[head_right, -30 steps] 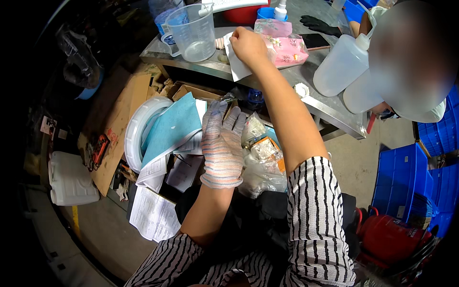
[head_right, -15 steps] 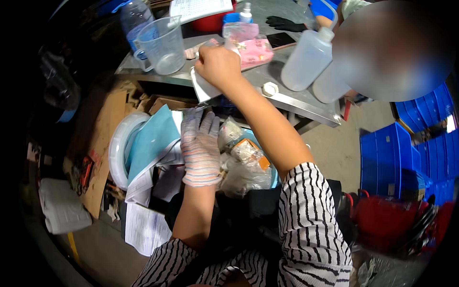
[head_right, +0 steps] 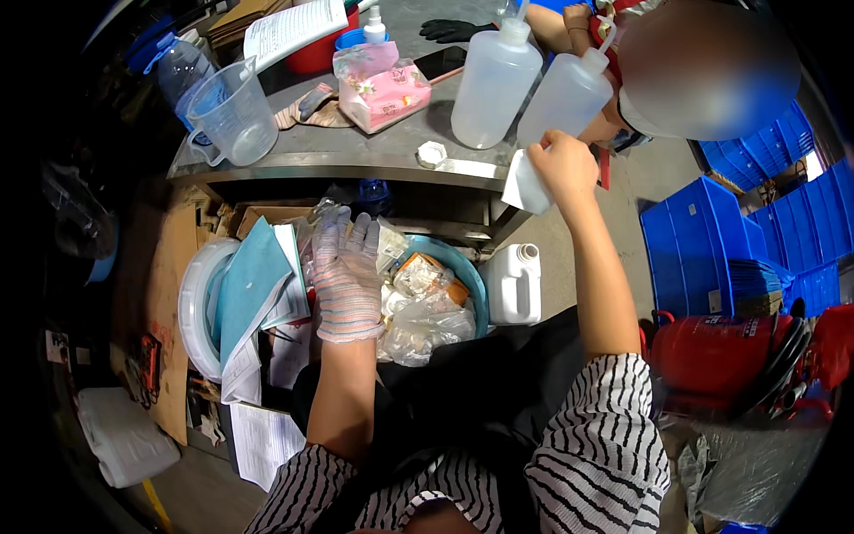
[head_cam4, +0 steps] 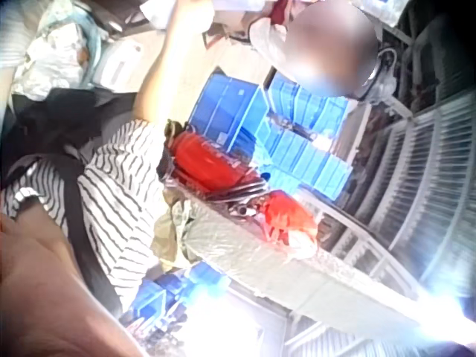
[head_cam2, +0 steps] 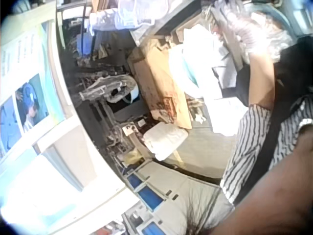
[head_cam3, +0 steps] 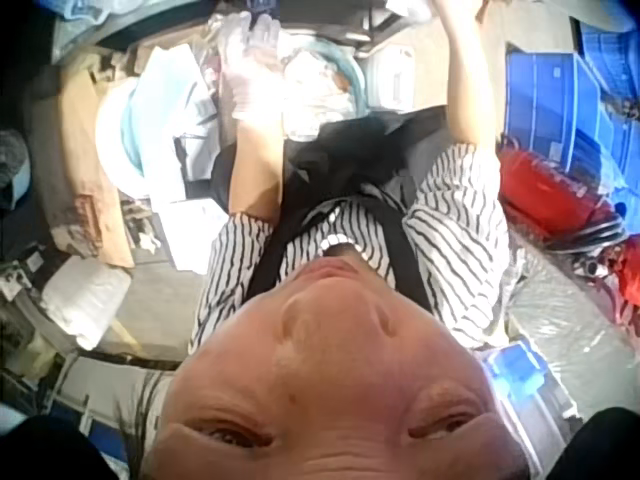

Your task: The person sits on the floor and cleans the exterior of white plastic jugs using a white cloth. They wipe the body and neck of the jugs, handling them one at a time while seated in a cluttered workspace.

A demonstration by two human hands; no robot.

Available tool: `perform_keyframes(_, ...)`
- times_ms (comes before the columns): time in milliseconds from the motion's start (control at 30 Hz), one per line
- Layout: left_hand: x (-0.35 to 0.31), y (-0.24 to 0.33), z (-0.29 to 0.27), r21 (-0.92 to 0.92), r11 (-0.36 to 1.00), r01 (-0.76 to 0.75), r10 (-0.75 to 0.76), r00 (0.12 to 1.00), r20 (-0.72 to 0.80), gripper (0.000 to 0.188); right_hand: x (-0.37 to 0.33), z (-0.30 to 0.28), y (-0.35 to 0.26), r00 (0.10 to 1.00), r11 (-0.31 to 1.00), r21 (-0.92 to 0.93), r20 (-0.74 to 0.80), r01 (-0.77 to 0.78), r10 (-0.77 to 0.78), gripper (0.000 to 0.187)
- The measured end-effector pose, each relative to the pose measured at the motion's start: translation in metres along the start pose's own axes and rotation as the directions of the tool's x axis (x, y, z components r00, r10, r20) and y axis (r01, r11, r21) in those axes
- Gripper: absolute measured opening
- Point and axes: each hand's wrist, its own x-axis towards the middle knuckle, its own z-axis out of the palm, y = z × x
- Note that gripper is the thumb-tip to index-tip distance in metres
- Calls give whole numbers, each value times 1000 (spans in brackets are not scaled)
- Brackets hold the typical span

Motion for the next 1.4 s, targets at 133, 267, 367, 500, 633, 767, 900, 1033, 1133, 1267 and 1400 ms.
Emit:
perform_keyframes(133, -3, -14, 0, 16, 998, 67, -67, 997, 22, 42, 4, 7, 0, 1000, 999, -32, 1, 26, -26, 28)
perform_keyframes(267, -9, -14, -13, -69, 990, 121, -102, 968, 229, 37, -2, 10, 5, 1000, 999, 47, 6, 0, -1, 31)
perform_keyframes(367, -10, -18, -10, -59, 990, 128, -115, 974, 194, 36, -9, 9, 19, 997, 987, 160, -72, 4, 8, 35)
perform_keyframes(500, -12, -22, -13, -22, 994, 103, -99, 986, 132, 39, -33, 5, 38, 969, 793, 598, -244, 114, 45, 21)
perform_keyframes(633, -15, -38, -7, 80, 990, 116, -130, 971, 202, 40, -42, 25, 44, 933, 768, 596, -361, 234, -5, 17)
perform_keyframes(767, -26, -62, 11, 186, 956, 225, -263, 940, 217, 40, -50, 40, 28, 898, 831, 474, -435, 293, -69, 28)
perform_keyframes(900, -27, -66, 11, 171, 946, 276, -312, 918, 245, 39, -63, 52, 39, 827, 772, 489, -556, 406, -82, 37)
perform_keyframes(1033, -26, -67, 7, 134, 945, 298, -324, 910, 257, 37, -77, 67, 47, 855, 835, 426, -510, 349, -97, 41)
perform_keyframes(1133, -26, -68, 9, 143, 943, 300, -328, 910, 252, 36, -67, 73, 43, 861, 891, 351, -503, 287, -79, 31)
perform_keyframes(1267, -26, -67, 5, 114, 943, 313, -332, 909, 253, 35, -59, 73, 38, 885, 915, 354, -465, 191, -5, 24)
perform_keyframes(1400, -31, -68, 8, 146, 955, 258, -292, 907, 304, 34, -56, 68, 40, 929, 894, 434, -366, 114, 60, 21)
